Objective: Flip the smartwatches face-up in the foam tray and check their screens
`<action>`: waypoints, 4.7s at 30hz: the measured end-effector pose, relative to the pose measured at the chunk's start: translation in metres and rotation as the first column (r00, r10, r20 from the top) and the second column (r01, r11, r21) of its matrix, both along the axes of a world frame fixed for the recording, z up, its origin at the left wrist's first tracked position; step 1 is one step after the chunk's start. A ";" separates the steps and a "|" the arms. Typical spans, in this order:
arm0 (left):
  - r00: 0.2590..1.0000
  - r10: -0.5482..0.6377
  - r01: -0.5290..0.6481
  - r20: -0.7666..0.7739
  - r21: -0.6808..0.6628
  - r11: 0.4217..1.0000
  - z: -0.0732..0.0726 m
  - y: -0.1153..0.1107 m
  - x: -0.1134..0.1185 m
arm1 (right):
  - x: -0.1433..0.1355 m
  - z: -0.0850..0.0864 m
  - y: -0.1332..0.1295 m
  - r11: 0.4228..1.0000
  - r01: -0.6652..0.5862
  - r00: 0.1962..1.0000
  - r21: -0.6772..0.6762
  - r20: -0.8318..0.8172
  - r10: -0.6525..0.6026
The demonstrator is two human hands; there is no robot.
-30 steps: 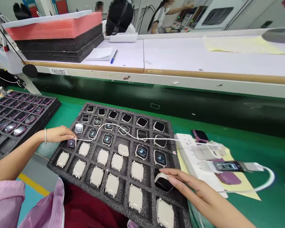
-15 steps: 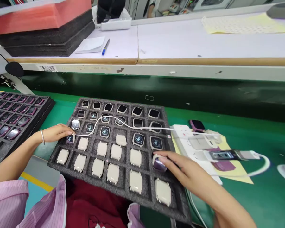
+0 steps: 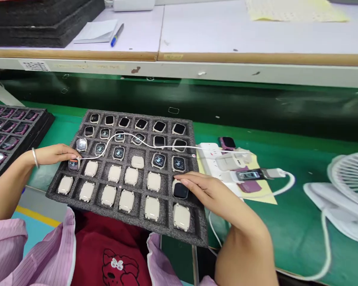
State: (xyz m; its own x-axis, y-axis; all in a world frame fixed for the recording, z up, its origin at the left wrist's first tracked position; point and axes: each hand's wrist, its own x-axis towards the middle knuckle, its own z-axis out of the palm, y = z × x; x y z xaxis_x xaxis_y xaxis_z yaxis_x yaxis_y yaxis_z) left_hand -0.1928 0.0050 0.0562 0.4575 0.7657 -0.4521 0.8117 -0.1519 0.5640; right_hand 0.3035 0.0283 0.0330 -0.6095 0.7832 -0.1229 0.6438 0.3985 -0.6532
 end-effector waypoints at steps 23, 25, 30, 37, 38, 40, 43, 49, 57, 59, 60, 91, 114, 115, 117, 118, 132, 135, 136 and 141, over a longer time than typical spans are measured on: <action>0.988 -0.008 0.090 -0.154 0.528 0.844 -0.005 -0.048 0.083 | 0.009 -0.001 -0.037 0.989 0.038 0.995 0.144 -0.101 -0.024; 0.969 -0.057 0.187 -0.241 0.562 0.805 -0.006 -0.047 0.083 | 0.007 -0.005 -0.043 0.985 0.076 0.995 0.157 -0.081 -0.064; 0.871 -0.089 0.401 -0.483 0.593 0.698 0.000 -0.032 0.082 | 0.001 -0.012 -0.042 0.960 0.104 0.994 0.261 -0.040 -0.097; 0.948 -0.070 0.260 -0.309 0.632 0.730 -0.002 -0.026 0.072 | 0.006 0.009 -0.034 0.980 0.029 1.000 0.198 0.003 -0.031; 0.956 -0.064 0.238 -0.287 0.628 0.741 -0.003 -0.027 0.070 | 0.006 0.012 -0.035 0.984 0.014 1.000 0.177 0.007 -0.015; 0.958 -0.070 0.236 -0.278 0.629 0.740 -0.006 -0.028 0.070 | 0.005 0.016 -0.038 0.987 0.003 1.000 0.159 0.008 -0.004; 0.944 -0.091 0.285 -0.318 0.642 0.712 -0.008 -0.027 0.072 | 0.002 0.017 -0.042 0.980 0.009 1.000 0.198 0.011 -0.011; 0.959 -0.053 0.223 -0.279 0.624 0.749 -0.004 -0.027 0.076 | 0.003 0.011 -0.047 0.939 0.048 0.987 0.341 0.131 -0.097; 0.976 -0.040 0.161 -0.215 0.584 0.796 -0.002 -0.021 0.073 | -0.043 0.019 -0.046 0.872 -0.050 0.987 0.487 0.158 -0.032; 0.995 -0.013 0.063 -0.103 0.501 0.863 -0.004 -0.012 0.064 | -0.057 0.013 -0.042 0.864 -0.155 0.971 0.478 0.236 0.043; 0.998 0.004 0.022 -0.057 0.456 0.890 -0.005 -0.008 0.060 | -0.062 0.009 -0.040 0.862 -0.187 0.960 0.470 0.274 0.060; 0.995 -0.027 0.055 -0.100 0.292 0.955 -0.014 -0.021 0.067 | -0.045 -0.001 0.005 0.981 -0.195 0.980 -0.002 0.042 0.195; 0.998 -0.059 0.058 0.000 0.208 0.976 -0.005 -0.018 0.049 | -0.050 -0.003 0.002 0.981 -0.188 0.981 0.057 0.068 0.184; 0.998 -0.063 0.059 0.019 0.197 0.979 -0.003 -0.017 0.047 | -0.050 -0.003 0.003 0.980 -0.190 0.980 0.053 0.063 0.187; 0.997 -0.063 0.055 0.039 0.186 0.981 0.000 -0.014 0.046 | -0.050 -0.003 0.003 0.980 -0.193 0.980 0.048 0.056 0.190; 0.998 -0.058 0.050 0.039 0.183 0.982 0.000 -0.014 0.046 | -0.049 -0.003 0.003 0.980 -0.193 0.980 0.048 0.056 0.190; 0.999 -0.047 0.042 0.019 0.202 0.979 -0.010 -0.006 0.056 | -0.047 -0.009 0.001 0.986 -0.149 0.987 0.080 0.071 0.143; 0.997 -0.020 0.005 0.070 0.197 0.980 -0.011 -0.005 0.057 | -0.047 -0.008 0.002 0.985 -0.159 0.986 0.074 0.062 0.155; 0.998 -0.009 -0.004 0.061 0.204 0.979 -0.011 -0.006 0.058 | -0.048 -0.007 0.003 0.984 -0.162 0.986 0.072 0.060 0.158; 0.996 0.003 0.016 -0.088 0.211 0.977 -0.010 -0.010 0.063 | -0.048 -0.009 0.002 0.984 -0.160 0.985 0.075 0.075 0.155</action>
State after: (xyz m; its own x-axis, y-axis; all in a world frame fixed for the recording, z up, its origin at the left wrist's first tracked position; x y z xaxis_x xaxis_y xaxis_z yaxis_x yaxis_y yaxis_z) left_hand -0.1299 -0.0046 0.0467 0.4284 0.8454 -0.3191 0.8552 -0.2653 0.4452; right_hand 0.2560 0.0300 0.0244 -0.7183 0.6871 -0.1089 0.6108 0.5481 -0.5714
